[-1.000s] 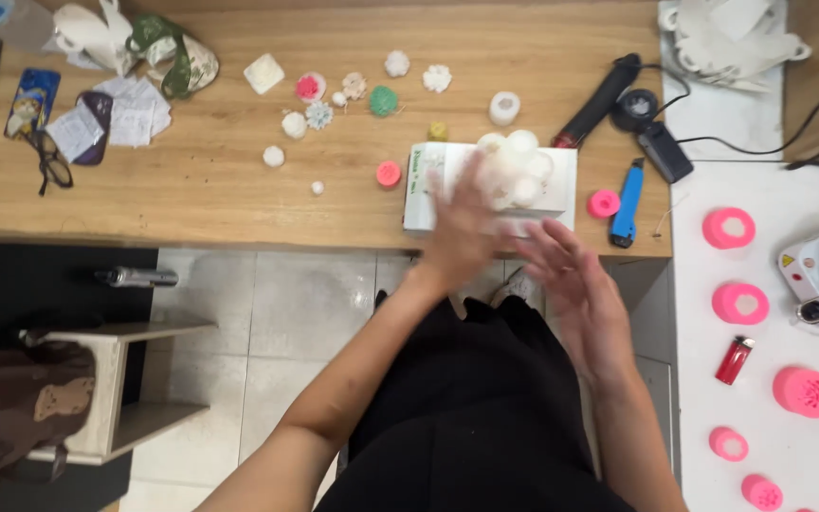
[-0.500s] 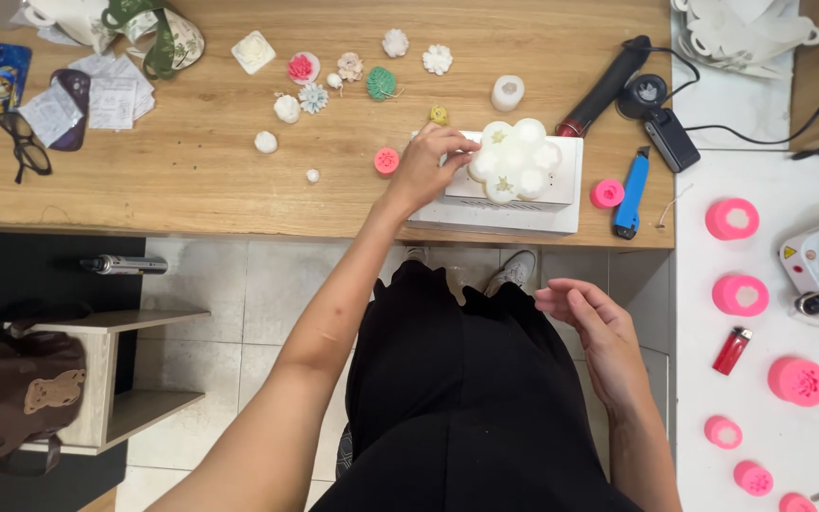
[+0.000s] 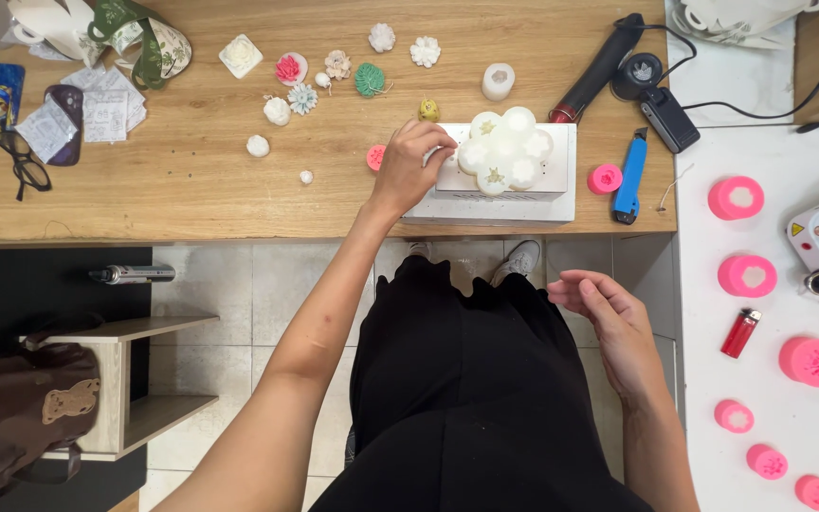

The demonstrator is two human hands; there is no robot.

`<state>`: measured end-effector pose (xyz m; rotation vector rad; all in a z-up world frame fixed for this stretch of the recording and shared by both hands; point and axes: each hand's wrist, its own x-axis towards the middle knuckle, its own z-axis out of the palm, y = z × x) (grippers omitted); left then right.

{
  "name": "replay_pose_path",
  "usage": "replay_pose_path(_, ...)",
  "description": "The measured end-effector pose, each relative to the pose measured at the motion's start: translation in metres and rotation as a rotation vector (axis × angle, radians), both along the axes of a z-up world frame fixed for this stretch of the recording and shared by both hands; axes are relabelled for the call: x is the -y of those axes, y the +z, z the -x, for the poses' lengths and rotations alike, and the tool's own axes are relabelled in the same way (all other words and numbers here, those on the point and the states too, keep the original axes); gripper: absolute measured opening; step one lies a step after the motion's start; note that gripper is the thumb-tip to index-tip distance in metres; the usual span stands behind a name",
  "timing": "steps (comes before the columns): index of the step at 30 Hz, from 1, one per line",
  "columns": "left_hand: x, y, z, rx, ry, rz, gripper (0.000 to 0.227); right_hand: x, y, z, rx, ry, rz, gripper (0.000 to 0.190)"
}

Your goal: The person is removing decorative wax flowers from silicone molds and preparing them for candles.

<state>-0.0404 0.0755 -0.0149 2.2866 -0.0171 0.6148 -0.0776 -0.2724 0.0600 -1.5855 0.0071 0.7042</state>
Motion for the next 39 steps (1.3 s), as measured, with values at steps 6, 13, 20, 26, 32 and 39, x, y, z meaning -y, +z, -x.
replay_pose_path(6,0.005,-0.011,-0.005,-0.078,0.063,0.084,0.008,0.001,-0.003,0.0,0.011,0.008,0.0,0.035)
replay_pose_path(13,0.001,-0.041,-0.027,-0.312,0.135,0.476,0.016,0.003,-0.008,0.0,0.013,-0.002,-0.003,0.034)
replay_pose_path(20,-0.003,-0.039,-0.04,-0.423,0.134,0.667,0.016,-0.002,-0.011,0.0,0.005,0.01,0.005,0.033)
replay_pose_path(26,-0.004,-0.036,-0.042,-0.484,0.173,0.693,0.015,-0.006,-0.008,-0.001,0.008,0.019,0.013,0.033)
replay_pose_path(32,-0.009,-0.051,-0.041,-0.432,0.106,0.739,0.016,0.002,-0.014,-0.002,0.028,0.016,-0.014,0.034)
replay_pose_path(39,-0.008,-0.045,-0.036,-0.42,0.041,0.768,0.017,0.01,-0.019,-0.001,0.028,0.008,-0.008,0.034)
